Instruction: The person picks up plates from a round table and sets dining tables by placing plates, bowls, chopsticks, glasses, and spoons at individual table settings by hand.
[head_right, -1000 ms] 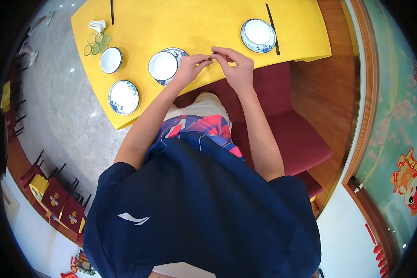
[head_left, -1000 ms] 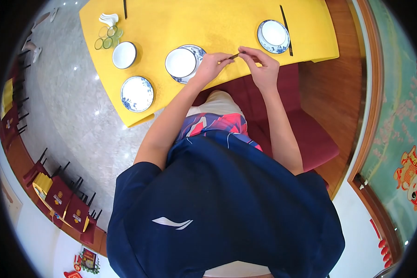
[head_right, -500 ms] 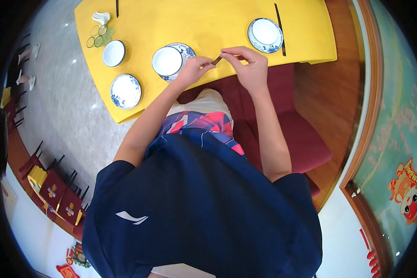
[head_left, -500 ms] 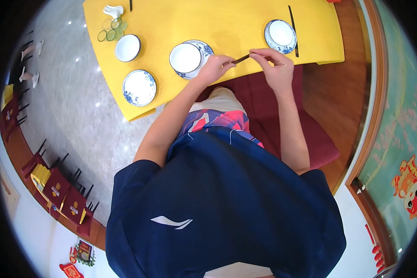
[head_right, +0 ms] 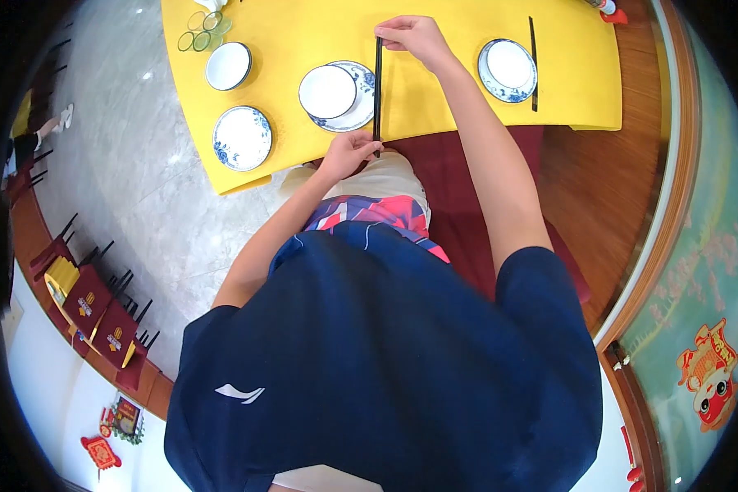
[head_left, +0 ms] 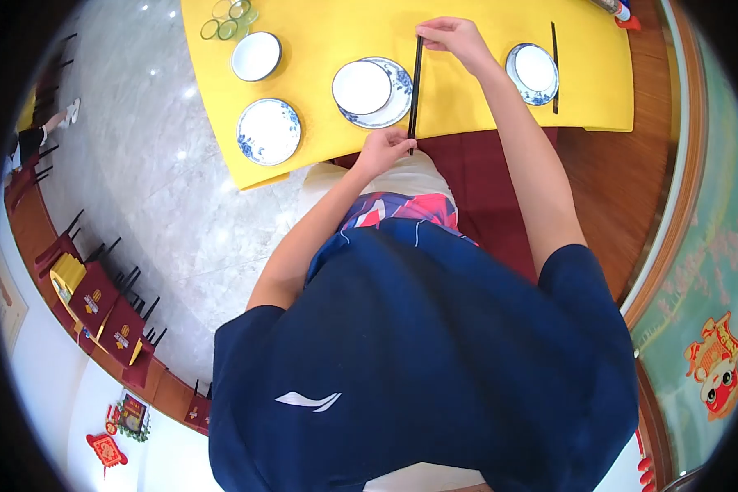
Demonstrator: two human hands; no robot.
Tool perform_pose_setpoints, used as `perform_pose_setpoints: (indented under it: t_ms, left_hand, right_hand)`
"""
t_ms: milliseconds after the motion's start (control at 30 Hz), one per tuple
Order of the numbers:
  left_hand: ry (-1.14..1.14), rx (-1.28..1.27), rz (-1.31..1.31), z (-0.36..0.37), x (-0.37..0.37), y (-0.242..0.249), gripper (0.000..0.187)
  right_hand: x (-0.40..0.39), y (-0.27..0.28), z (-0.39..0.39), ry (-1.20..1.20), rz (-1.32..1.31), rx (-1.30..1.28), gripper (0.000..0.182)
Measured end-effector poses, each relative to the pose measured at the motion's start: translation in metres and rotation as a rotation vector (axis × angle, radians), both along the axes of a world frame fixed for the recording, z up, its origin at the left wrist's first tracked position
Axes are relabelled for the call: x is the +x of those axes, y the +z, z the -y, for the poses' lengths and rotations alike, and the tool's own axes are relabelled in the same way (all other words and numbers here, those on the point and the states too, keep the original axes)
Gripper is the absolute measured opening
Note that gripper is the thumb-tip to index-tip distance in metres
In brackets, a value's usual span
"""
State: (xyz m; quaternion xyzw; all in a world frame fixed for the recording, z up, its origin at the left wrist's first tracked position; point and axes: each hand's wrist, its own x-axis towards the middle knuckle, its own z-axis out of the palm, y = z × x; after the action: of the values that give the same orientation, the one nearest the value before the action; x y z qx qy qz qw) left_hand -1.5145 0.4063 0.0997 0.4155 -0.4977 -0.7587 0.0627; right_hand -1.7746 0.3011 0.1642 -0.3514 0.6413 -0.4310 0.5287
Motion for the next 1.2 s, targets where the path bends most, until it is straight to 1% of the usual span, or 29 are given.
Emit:
perform_pose_setpoints:
  t_ms: [33, 67, 100, 133, 167, 233, 267, 333, 467, 533, 567, 600, 633, 667, 733, 767, 800, 833, 867, 1100, 1167, 1200]
  left_hand:
    - [0.033, 0.073, -0.007, -0.002, 0.002, 0.0, 0.022]
    - [0.031, 0.076, -0.001, -0.003, 0.003, -0.002, 0.022]
    - [0.05, 0.168, 0.008, -0.004, 0.003, -0.005, 0.021]
    - [0.072, 0.26, 0.017, -0.006, 0.004, -0.007, 0.019]
    - [0.072, 0.263, 0.021, -0.006, 0.004, -0.011, 0.019]
    - [0.269, 0.566, -0.008, -0.008, 0.003, -0.017, 0.017]
    - [0.27, 0.569, -0.007, -0.008, 0.002, -0.02, 0.017]
    - [0.422, 0.664, 0.022, -0.008, 0.001, -0.027, 0.015]
    - [0.393, 0.674, 0.0, -0.008, 0.009, -0.04, 0.016]
    - [0.316, 0.649, 0.049, -0.006, 0.014, -0.044, 0.02]
    - [0.32, 0.648, 0.05, -0.005, 0.013, -0.041, 0.02]
    - [0.337, 0.585, 0.085, -0.004, 0.011, -0.037, 0.021]
    - [0.349, 0.523, 0.12, -0.004, 0.009, -0.034, 0.022]
    - [0.351, 0.522, 0.122, -0.004, 0.008, -0.032, 0.022]
    - [0.288, 0.427, 0.143, -0.005, 0.009, -0.028, 0.022]
    - [0.287, 0.43, 0.148, -0.008, 0.01, -0.028, 0.022]
    - [0.256, 0.401, 0.175, -0.008, 0.01, -0.028, 0.022]
    - [0.224, 0.369, 0.201, -0.006, 0.01, -0.028, 0.022]
    - [0.223, 0.363, 0.199, -0.003, 0.009, -0.028, 0.022]
    - [0.275, 0.494, 0.15, -0.001, 0.012, -0.028, 0.027]
    - [0.29, 0.511, 0.142, -0.001, 0.013, -0.027, 0.029]
    - [0.317, 0.542, 0.113, -0.001, 0.013, -0.027, 0.031]
  right_hand:
    - [0.003, -0.013, 0.007, 0.027, -0.021, 0.073, 0.031]
    - [0.006, -0.026, 0.012, 0.052, -0.043, 0.147, 0.031]
    - [0.009, -0.037, 0.016, 0.049, -0.038, 0.151, 0.031]
    - [0.012, -0.048, 0.02, 0.101, -0.067, 0.181, 0.033]
    - [0.015, -0.054, 0.025, 0.155, -0.097, 0.211, 0.035]
    - [0.02, -0.064, 0.032, 0.147, -0.102, 0.237, 0.035]
    - [0.022, -0.069, 0.034, 0.138, -0.112, 0.26, 0.035]
    - [0.023, -0.077, 0.04, 0.13, -0.099, 0.29, 0.035]
    - [0.02, -0.1, 0.053, 0.154, -0.125, 0.357, 0.036]
    - [0.02, -0.104, 0.058, 0.161, -0.141, 0.388, 0.035]
    - [0.02, -0.106, 0.06, 0.165, -0.156, 0.42, 0.035]
    - [0.02, -0.109, 0.063, 0.171, -0.152, 0.418, 0.035]
    - [0.019, -0.111, 0.062, 0.123, -0.068, 0.426, 0.034]
    - [0.019, -0.112, 0.062, 0.073, 0.016, 0.434, 0.033]
    - [0.017, -0.112, 0.066, 0.056, 0.0, 0.416, 0.034]
    - [0.017, -0.112, 0.065, 0.036, -0.019, 0.397, 0.035]
    - [0.014, -0.127, 0.068, 0.035, -0.018, 0.397, 0.035]
    - [0.011, -0.141, 0.073, -0.007, 0.074, 0.382, 0.022]
    - [0.011, -0.143, 0.078, -0.048, 0.165, 0.363, 0.011]
    - [0.019, -0.144, 0.084, 0.003, 0.087, 0.391, 0.011]
    - [0.024, -0.147, 0.087, -0.086, 0.071, 0.284, 0.011]
    - [0.025, -0.147, 0.087, -0.086, 0.072, 0.284, 0.011]
